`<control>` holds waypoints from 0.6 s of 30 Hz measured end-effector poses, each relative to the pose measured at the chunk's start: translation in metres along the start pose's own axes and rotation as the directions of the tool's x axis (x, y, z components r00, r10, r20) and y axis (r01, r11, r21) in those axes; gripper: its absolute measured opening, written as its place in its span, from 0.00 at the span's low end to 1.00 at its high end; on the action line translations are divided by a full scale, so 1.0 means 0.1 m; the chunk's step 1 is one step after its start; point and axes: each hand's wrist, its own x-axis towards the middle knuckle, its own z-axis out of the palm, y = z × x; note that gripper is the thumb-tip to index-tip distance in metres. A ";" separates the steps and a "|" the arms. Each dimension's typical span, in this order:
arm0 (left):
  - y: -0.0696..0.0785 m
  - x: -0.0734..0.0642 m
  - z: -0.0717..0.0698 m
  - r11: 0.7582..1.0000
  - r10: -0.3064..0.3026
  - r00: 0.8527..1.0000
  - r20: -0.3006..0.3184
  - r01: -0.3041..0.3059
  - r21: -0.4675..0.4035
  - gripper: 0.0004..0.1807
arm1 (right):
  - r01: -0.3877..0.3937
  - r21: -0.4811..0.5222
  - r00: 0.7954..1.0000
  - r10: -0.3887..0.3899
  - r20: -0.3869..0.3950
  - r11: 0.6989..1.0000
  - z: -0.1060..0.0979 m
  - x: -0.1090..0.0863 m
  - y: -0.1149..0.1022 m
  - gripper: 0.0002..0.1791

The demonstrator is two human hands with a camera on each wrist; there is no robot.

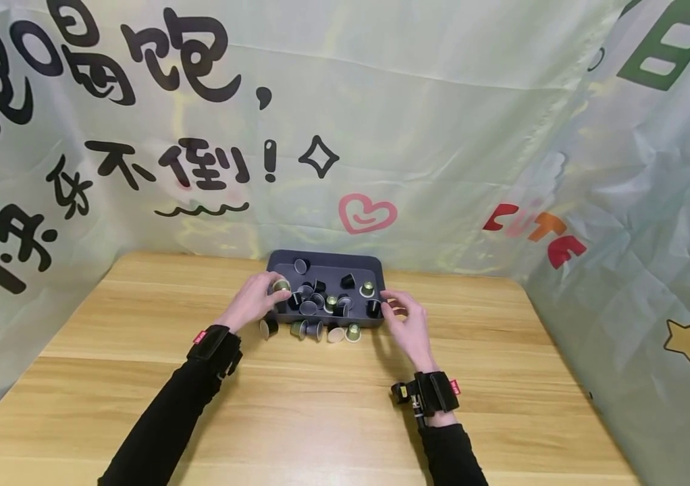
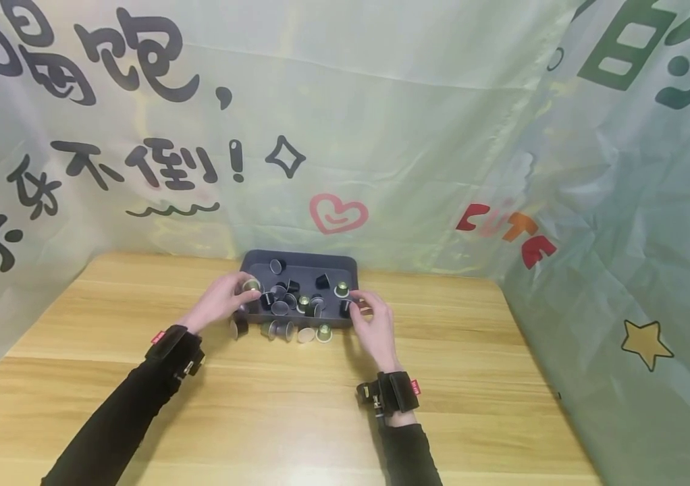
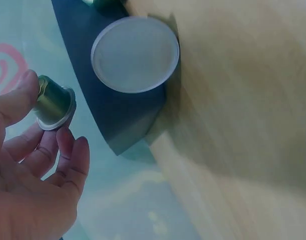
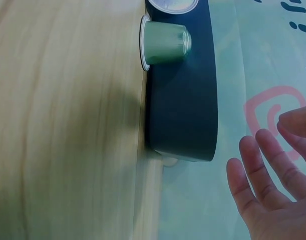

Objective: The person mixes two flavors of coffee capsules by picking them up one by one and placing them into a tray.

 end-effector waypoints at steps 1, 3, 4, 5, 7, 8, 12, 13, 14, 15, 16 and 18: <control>-0.01 0.03 0.00 1.000 -0.009 1.000 -0.008 0.009 0.002 0.11 | 0.000 0.002 1.000 0.000 0.002 1.000 0.00 0.00 0.00 0.16; -0.02 0.08 0.00 1.000 -0.022 1.000 -0.013 0.022 0.005 0.11 | 0.000 0.006 1.000 0.000 0.004 1.000 0.01 -0.01 -0.01 0.15; -0.02 0.10 0.00 0.999 -0.034 0.999 -0.012 0.034 0.004 0.12 | -0.001 0.007 1.000 0.001 0.006 1.000 0.01 -0.01 -0.01 0.15; -0.03 0.12 0.00 0.999 -0.051 0.999 -0.009 0.051 0.000 0.12 | -0.002 0.008 1.000 0.002 0.006 1.000 0.01 -0.01 -0.02 0.15; -0.04 0.17 0.00 0.997 -0.080 0.997 -0.005 0.080 -0.005 0.14 | -0.005 0.008 1.000 0.005 0.008 1.000 0.01 -0.01 -0.02 0.15; -0.04 0.18 0.00 0.996 -0.093 0.996 -0.003 0.093 -0.009 0.15 | -0.006 0.006 1.000 0.006 0.009 1.000 0.01 -0.01 -0.02 0.14; -0.03 0.24 0.00 0.986 -0.159 0.987 -0.012 0.158 -0.051 0.20 | -0.007 0.001 1.000 0.007 0.009 1.000 0.02 -0.01 -0.01 0.14; -0.03 0.25 0.00 0.982 -0.176 0.984 -0.015 0.174 -0.066 0.21 | -0.007 0.001 1.000 0.007 0.009 1.000 0.02 -0.01 -0.01 0.14; -0.03 0.26 0.00 0.978 -0.191 0.981 -0.020 0.189 -0.082 0.22 | -0.007 0.001 1.000 0.007 0.009 1.000 0.02 -0.01 -0.01 0.14; -0.02 0.27 0.00 0.974 -0.208 0.978 -0.025 0.205 -0.101 0.23 | -0.006 0.001 1.000 0.006 0.009 1.000 0.02 -0.01 -0.01 0.14; -0.02 0.28 0.00 0.970 -0.221 0.975 -0.034 0.216 -0.115 0.24 | -0.004 0.000 1.000 0.004 0.008 1.000 0.02 -0.01 -0.01 0.14; -0.01 0.30 0.00 0.961 -0.243 0.969 -0.045 0.234 -0.147 0.25 | -0.003 0.000 1.000 0.003 0.009 1.000 0.02 -0.01 -0.01 0.14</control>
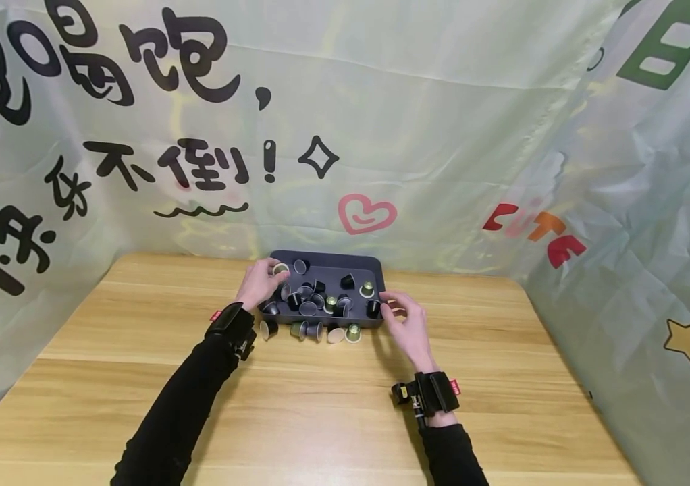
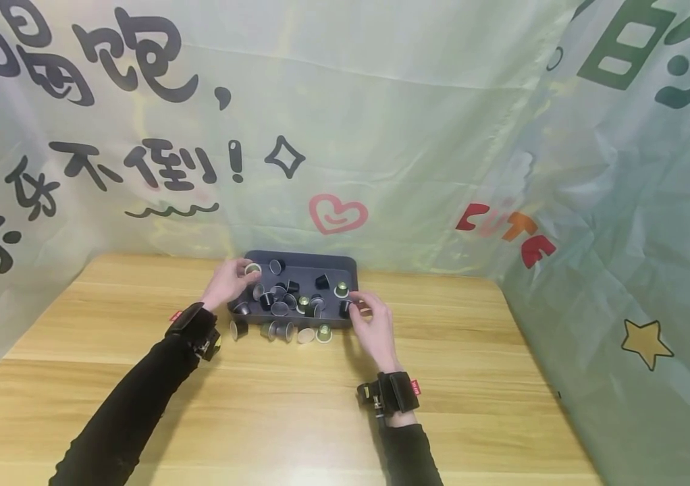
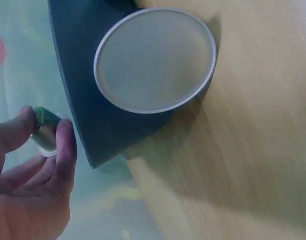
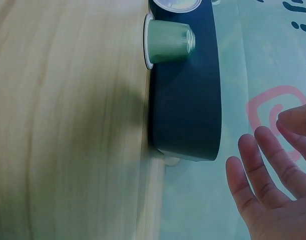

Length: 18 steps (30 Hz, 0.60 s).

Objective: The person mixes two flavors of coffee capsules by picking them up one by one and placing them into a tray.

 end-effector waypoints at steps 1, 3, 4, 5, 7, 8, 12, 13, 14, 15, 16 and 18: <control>0.00 0.01 0.01 1.000 -0.008 1.000 -0.008 0.008 -0.014 0.25 | 0.002 0.000 1.000 -0.002 0.001 1.000 0.00 0.00 0.00 0.14; -0.02 0.04 0.02 0.999 0.003 0.999 -0.032 -0.004 -0.038 0.26 | 0.004 -0.002 1.000 -0.004 0.002 1.000 -0.01 0.00 0.00 0.14; -0.03 0.04 0.03 0.998 0.000 1.000 -0.030 -0.002 -0.060 0.27 | 0.005 -0.004 1.000 -0.005 0.004 1.000 -0.01 -0.01 0.00 0.14; -0.04 0.04 0.03 0.997 0.000 1.000 -0.028 -0.003 -0.080 0.27 | 0.004 -0.005 1.000 -0.004 0.005 1.000 -0.01 -0.01 0.00 0.14; -0.05 0.03 0.04 0.993 0.004 1.000 -0.021 -0.007 -0.121 0.27 | 0.003 -0.007 1.000 -0.003 0.008 1.000 -0.01 0.00 0.00 0.14; -0.04 0.02 0.05 0.989 0.006 1.000 -0.017 -0.009 -0.147 0.27 | 0.002 -0.009 1.000 -0.001 0.010 1.000 -0.01 0.00 0.00 0.14; 0.01 -0.07 0.05 0.974 0.014 1.000 -0.018 -0.017 -0.228 0.25 | 0.000 -0.012 0.999 0.000 0.044 1.000 -0.03 0.01 0.01 0.14; 0.02 -0.10 0.04 0.969 0.020 1.000 -0.021 -0.024 -0.246 0.25 | -0.001 -0.010 0.998 0.002 0.062 1.000 -0.03 0.01 0.01 0.14; 0.02 -0.13 0.04 0.962 0.024 0.999 -0.027 -0.031 -0.271 0.24 | -0.003 -0.008 0.996 0.004 0.086 1.000 -0.04 0.01 0.01 0.14; 0.02 -0.17 0.04 0.955 0.031 0.999 -0.032 -0.039 -0.295 0.24 | -0.006 -0.009 0.993 0.007 0.115 1.000 -0.04 0.01 0.01 0.14; 0.02 -0.21 0.04 0.947 0.037 0.999 -0.038 -0.047 -0.318 0.24 | -0.011 -0.009 0.989 0.012 0.151 1.000 -0.04 0.01 0.01 0.14; -0.01 -0.29 0.04 0.934 0.067 0.996 -0.052 -0.081 -0.347 0.23 | -0.019 -0.006 0.970 0.020 0.241 1.000 -0.05 0.00 0.02 0.13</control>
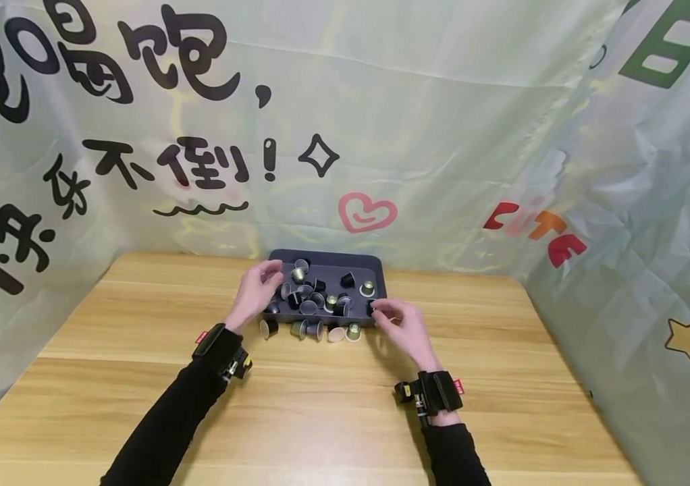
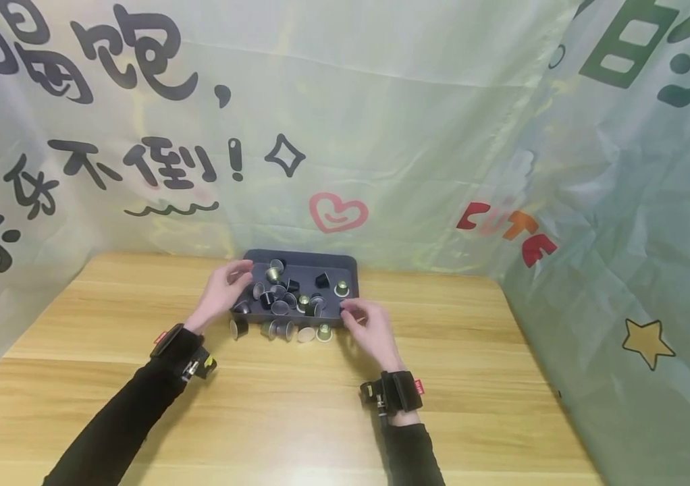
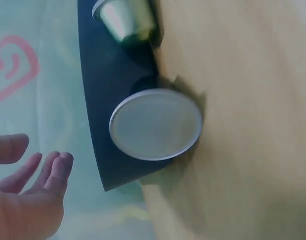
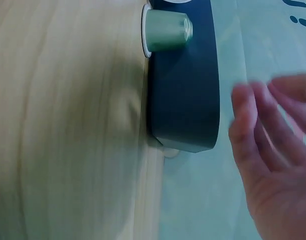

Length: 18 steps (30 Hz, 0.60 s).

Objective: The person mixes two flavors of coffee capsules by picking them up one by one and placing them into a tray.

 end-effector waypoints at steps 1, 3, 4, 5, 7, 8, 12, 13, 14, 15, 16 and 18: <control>-0.02 -0.03 0.00 1.000 0.021 1.000 -0.001 -0.021 -0.010 0.22 | -0.006 -0.005 0.999 0.006 0.044 1.000 0.00 0.00 0.00 0.12; -0.07 -0.10 0.00 0.998 0.064 0.998 -0.008 -0.064 -0.018 0.21 | 0.002 -0.025 0.992 0.001 0.123 1.000 -0.01 -0.01 0.01 0.11; -0.10 -0.13 -0.01 0.997 0.078 0.997 -0.011 -0.078 -0.017 0.21 | 0.010 -0.032 0.988 -0.005 0.156 0.999 0.00 -0.01 0.01 0.10; -0.13 -0.17 -0.02 0.996 0.091 0.996 -0.014 -0.091 -0.018 0.21 | 0.021 -0.041 0.983 -0.013 0.181 0.999 0.00 -0.02 0.01 0.10; -0.20 -0.26 -0.04 0.995 0.098 0.995 -0.022 -0.099 -0.033 0.20 | 0.040 -0.062 0.977 -0.026 0.211 0.997 0.01 -0.02 0.01 0.09; -0.22 -0.30 -0.05 0.994 0.101 0.994 -0.029 -0.102 -0.036 0.20 | 0.049 -0.066 0.974 -0.033 0.224 0.997 0.01 -0.02 0.02 0.09; -0.29 -0.46 -0.11 0.992 0.107 0.993 -0.043 -0.110 -0.061 0.19 | 0.069 -0.056 0.960 -0.051 0.277 0.996 0.01 -0.03 0.02 0.09; -0.30 -0.49 -0.12 0.992 0.115 0.993 -0.040 -0.117 -0.053 0.19 | 0.072 -0.049 0.956 -0.055 0.288 0.996 0.01 -0.03 0.02 0.09; -0.31 -0.52 -0.13 0.992 0.119 0.992 -0.032 -0.120 -0.046 0.19 | 0.079 -0.042 0.953 -0.063 0.298 0.996 0.01 -0.03 0.02 0.09; -0.32 -0.54 -0.14 0.992 0.123 0.992 -0.021 -0.123 -0.040 0.19 | 0.090 -0.038 0.949 -0.074 0.306 0.995 0.01 -0.03 0.03 0.09; -0.32 -0.55 -0.15 0.992 0.126 0.992 -0.007 -0.126 -0.031 0.19 | 0.099 -0.039 0.947 -0.082 0.311 0.994 0.01 -0.03 0.03 0.09; -0.33 -0.58 -0.16 0.991 0.133 0.991 0.020 -0.133 -0.010 0.19 | 0.118 -0.042 0.942 -0.099 0.321 0.992 0.02 -0.03 0.03 0.09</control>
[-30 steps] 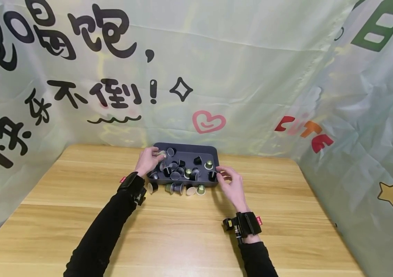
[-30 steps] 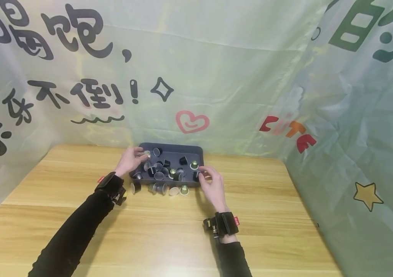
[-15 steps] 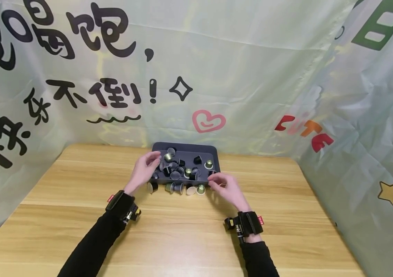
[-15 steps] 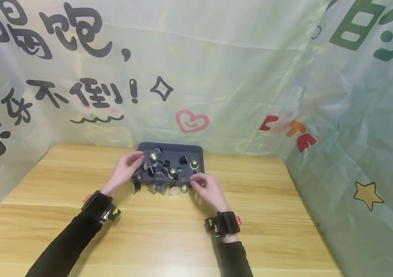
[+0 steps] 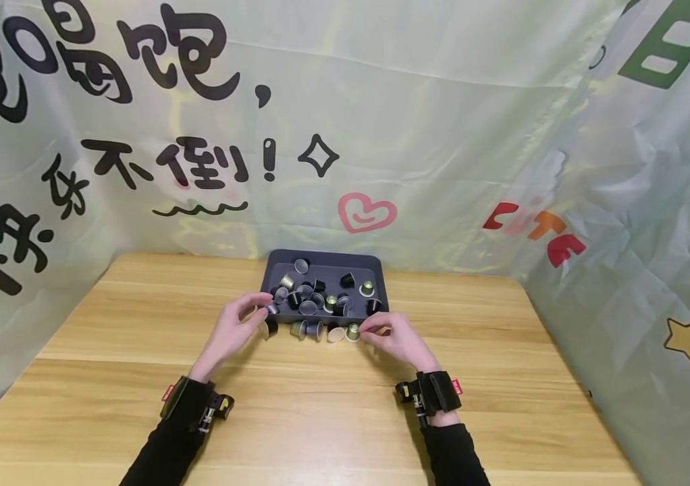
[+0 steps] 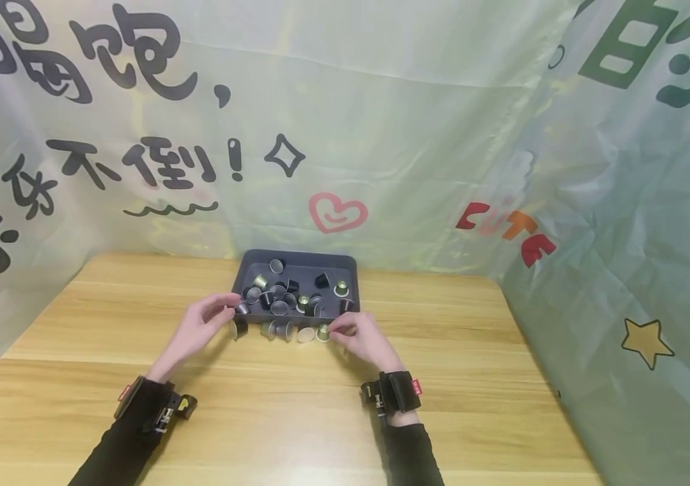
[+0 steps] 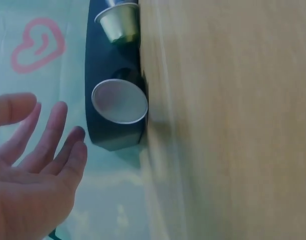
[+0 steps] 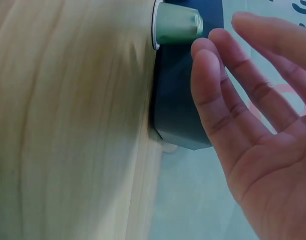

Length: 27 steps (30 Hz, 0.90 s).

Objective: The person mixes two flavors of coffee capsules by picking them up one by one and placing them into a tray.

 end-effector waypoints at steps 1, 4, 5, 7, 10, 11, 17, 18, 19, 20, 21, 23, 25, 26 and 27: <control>0.00 -0.01 0.00 1.000 0.001 1.000 0.010 -0.001 0.006 0.19 | 0.006 -0.004 1.000 -0.006 0.006 1.000 0.00 0.00 0.00 0.09; 0.00 -0.03 -0.02 1.000 0.000 1.000 0.028 0.000 0.002 0.19 | 0.021 -0.036 1.000 -0.020 0.021 0.999 0.01 0.01 -0.02 0.09; 0.00 -0.04 -0.02 1.000 -0.001 1.000 0.030 0.001 -0.002 0.19 | 0.023 -0.044 0.999 -0.022 0.025 0.999 0.01 0.01 -0.02 0.10; 0.01 -0.05 -0.03 1.000 -0.005 1.000 0.031 0.005 -0.014 0.20 | 0.025 -0.060 0.999 -0.023 0.031 0.998 0.02 0.01 -0.03 0.10; 0.02 -0.05 -0.04 0.999 -0.017 0.999 0.029 0.018 -0.027 0.20 | 0.025 -0.076 0.999 -0.022 0.031 0.997 0.02 0.01 -0.05 0.10; 0.02 -0.06 -0.05 0.999 -0.023 0.999 0.027 0.024 -0.030 0.20 | 0.023 -0.078 0.999 -0.021 0.028 0.997 0.02 0.01 -0.05 0.11; 0.02 -0.06 -0.06 0.999 -0.034 0.999 0.025 0.034 -0.024 0.20 | 0.025 -0.086 1.000 -0.024 0.008 0.996 0.05 0.02 -0.04 0.12; 0.02 -0.06 -0.07 0.999 -0.033 0.999 0.025 0.034 -0.023 0.20 | 0.028 -0.087 1.000 -0.028 0.008 0.996 0.05 0.02 -0.04 0.12; 0.01 -0.06 -0.07 0.999 -0.034 0.999 0.025 0.034 -0.019 0.20 | 0.033 -0.086 0.999 -0.032 0.010 0.996 0.06 0.02 -0.04 0.13; 0.02 -0.06 -0.07 0.999 -0.034 0.999 0.023 0.034 -0.015 0.20 | 0.035 -0.086 0.999 -0.034 0.012 0.996 0.06 0.03 -0.04 0.13; 0.02 -0.06 -0.07 0.999 -0.036 0.999 0.023 0.036 -0.007 0.20 | 0.039 -0.086 0.999 -0.037 0.017 0.996 0.07 0.03 -0.04 0.13; 0.02 -0.06 -0.08 0.999 -0.041 0.999 0.020 0.041 0.005 0.20 | 0.046 -0.090 0.999 -0.043 0.029 0.995 0.08 0.04 -0.04 0.13; 0.02 -0.07 -0.08 0.998 -0.050 0.999 0.015 0.050 0.026 0.20 | 0.056 -0.096 0.998 -0.052 0.040 0.994 0.08 0.04 -0.04 0.13; 0.02 -0.07 -0.09 0.998 -0.051 0.999 0.012 0.051 0.040 0.19 | 0.060 -0.100 0.997 -0.056 0.044 0.993 0.09 0.04 -0.04 0.12; 0.03 -0.08 -0.09 0.997 -0.049 0.999 0.013 0.048 0.058 0.19 | 0.065 -0.103 0.997 -0.061 0.047 0.993 0.09 0.04 -0.04 0.12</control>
